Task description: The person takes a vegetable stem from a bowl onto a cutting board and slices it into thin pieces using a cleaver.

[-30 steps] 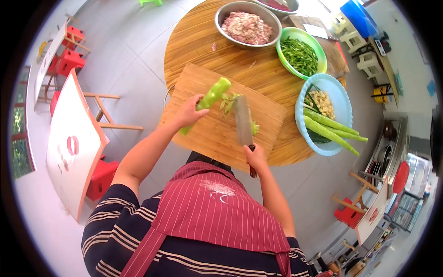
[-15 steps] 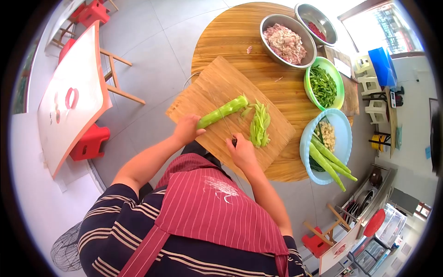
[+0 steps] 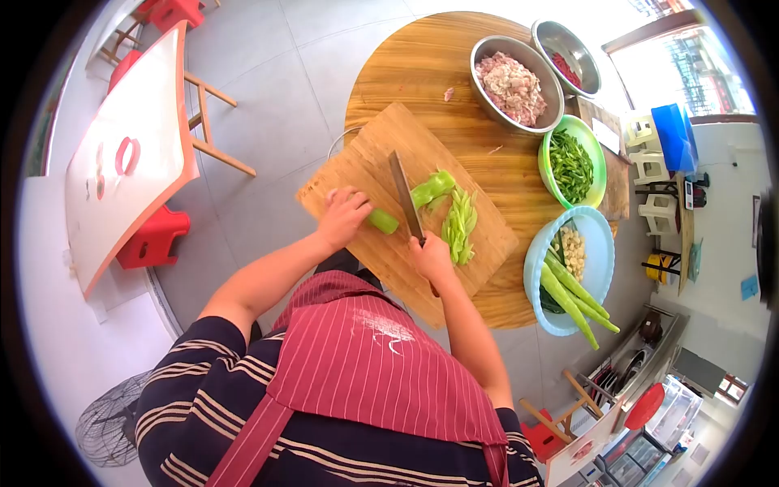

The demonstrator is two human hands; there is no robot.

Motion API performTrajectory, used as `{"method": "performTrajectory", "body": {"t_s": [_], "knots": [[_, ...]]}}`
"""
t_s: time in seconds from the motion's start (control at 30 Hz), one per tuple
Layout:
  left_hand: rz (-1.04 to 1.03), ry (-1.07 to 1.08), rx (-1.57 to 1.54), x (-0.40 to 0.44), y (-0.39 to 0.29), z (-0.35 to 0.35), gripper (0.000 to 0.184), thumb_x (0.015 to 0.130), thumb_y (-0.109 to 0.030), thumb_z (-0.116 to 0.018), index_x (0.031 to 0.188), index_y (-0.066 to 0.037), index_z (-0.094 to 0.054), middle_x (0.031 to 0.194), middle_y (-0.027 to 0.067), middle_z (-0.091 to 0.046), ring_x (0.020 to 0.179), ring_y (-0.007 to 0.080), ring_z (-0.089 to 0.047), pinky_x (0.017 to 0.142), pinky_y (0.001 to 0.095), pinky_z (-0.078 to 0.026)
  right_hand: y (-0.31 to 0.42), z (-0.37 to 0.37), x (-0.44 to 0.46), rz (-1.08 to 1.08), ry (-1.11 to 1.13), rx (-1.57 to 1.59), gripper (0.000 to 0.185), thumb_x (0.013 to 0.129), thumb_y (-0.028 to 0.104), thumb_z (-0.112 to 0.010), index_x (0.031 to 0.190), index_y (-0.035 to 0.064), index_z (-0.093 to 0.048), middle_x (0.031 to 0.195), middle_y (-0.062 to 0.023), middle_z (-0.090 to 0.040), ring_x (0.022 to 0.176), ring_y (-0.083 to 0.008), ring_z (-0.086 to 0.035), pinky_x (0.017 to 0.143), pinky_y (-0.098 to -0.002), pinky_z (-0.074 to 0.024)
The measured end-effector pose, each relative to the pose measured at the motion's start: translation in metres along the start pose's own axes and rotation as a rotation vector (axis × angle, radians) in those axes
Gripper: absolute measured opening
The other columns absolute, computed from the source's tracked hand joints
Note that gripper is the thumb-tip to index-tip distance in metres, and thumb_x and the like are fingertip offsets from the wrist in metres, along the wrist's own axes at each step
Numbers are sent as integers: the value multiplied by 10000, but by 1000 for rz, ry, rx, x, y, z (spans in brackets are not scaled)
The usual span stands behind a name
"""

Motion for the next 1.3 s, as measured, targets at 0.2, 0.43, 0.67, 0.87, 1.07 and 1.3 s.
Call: {"method": "performTrajectory", "body": {"t_s": [0.2,0.43,0.67,0.87,1.07,1.3], "knots": [[-231,-146,-10,11,-23,-21,403,748,-88,-507,1140,-154,-575,1114,36,-505,1024,222,-475,872,376,-344,-8,6,-11,-36,32,-31,301,833,276,-550,867,-21,-586,725,-235,-601,714,-399,-589,650,-436,-461],[-288,-218,-321,-2,-20,-34,364,746,-107,-621,1102,-61,-561,1060,99,-540,915,282,-543,780,360,-459,-2,-2,-28,-10,30,0,271,840,253,-553,836,-18,-558,674,-230,-577,654,-398,-572,603,-434,-446],[-316,-221,-382,1,-18,-34,377,742,-127,-659,1094,-50,-552,1065,121,-530,942,297,-534,812,364,-451,27,21,-61,-32,54,-62,260,843,237,-550,834,-22,-541,687,-246,-588,689,-428,-578,611,-483,-447],[-296,-179,-403,6,-18,-38,329,747,-130,-645,1053,-45,-562,1081,109,-529,917,287,-522,811,356,-449,14,20,-71,-100,102,-48,276,842,250,-551,861,-26,-549,720,-264,-591,709,-439,-576,628,-485,-451],[-311,-161,-433,7,-19,-34,345,743,-116,-655,1061,-36,-548,1063,131,-519,927,300,-522,797,363,-447,13,20,-71,-115,164,-111,294,842,250,-539,889,-40,-553,748,-277,-594,737,-450,-576,660,-492,-454],[-303,-147,-451,8,-17,-35,339,739,-113,-657,1052,-40,-550,1060,129,-519,918,304,-521,787,363,-451,14,19,-63,-138,222,-123,293,837,233,-522,868,-55,-564,777,-288,-598,777,-442,-582,700,-484,-459]]}}
Point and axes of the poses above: each hand's wrist, its own x-axis towards the middle knuckle, its own z-axis out of the back of the hand, y = z × x, the point moved 5 cm from there along x, towards the middle knuckle
